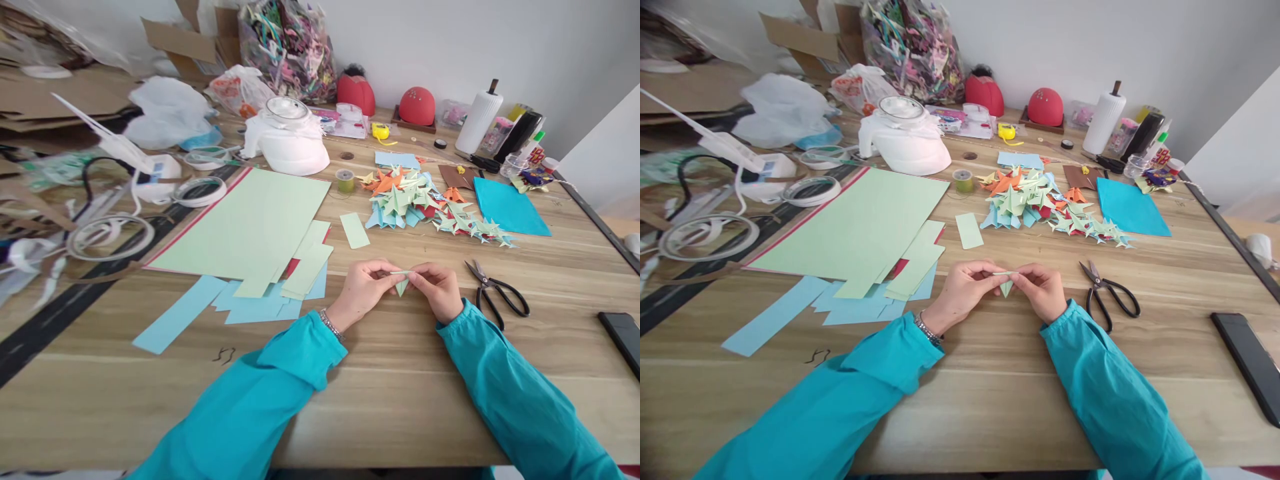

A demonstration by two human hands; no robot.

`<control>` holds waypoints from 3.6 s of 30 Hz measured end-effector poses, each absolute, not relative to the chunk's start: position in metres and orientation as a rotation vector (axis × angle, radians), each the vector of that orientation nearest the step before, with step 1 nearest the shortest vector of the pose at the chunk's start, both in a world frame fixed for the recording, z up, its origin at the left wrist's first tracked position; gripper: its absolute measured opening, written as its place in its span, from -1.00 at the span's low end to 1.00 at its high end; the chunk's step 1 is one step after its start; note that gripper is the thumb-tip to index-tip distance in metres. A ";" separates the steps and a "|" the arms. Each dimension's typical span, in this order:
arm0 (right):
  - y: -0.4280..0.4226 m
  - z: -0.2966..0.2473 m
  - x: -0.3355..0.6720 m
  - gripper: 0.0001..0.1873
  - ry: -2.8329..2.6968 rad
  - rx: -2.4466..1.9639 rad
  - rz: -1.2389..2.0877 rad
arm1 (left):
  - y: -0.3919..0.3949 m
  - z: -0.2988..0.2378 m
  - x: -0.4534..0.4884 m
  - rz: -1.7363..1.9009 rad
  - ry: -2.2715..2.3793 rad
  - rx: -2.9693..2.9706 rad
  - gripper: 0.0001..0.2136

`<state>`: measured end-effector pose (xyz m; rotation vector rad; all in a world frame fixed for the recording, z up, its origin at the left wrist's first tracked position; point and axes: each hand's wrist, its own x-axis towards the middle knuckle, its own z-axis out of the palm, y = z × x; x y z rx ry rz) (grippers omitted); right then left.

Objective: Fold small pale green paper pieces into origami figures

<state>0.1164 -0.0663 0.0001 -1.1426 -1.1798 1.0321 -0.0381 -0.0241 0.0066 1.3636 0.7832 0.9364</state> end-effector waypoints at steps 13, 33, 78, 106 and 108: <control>-0.065 -0.002 0.117 -0.78 -1.234 -1.155 0.974 | -0.026 0.015 -0.039 0.891 0.841 1.530 -0.77; -0.063 -0.001 0.120 -0.73 -1.113 -1.124 1.186 | -0.027 0.021 -0.038 0.735 0.689 1.309 -0.77; -0.063 0.006 0.123 -0.68 -0.918 -0.975 1.438 | -0.022 0.010 -0.041 0.674 0.504 1.051 -0.82; -0.061 -0.004 0.120 -0.77 -1.038 -1.013 1.289 | -0.022 0.012 -0.037 0.954 0.801 1.146 -0.85; -0.061 -0.005 0.119 -0.78 -1.073 -1.026 1.251 | -0.021 0.010 -0.037 0.945 0.783 1.087 -0.85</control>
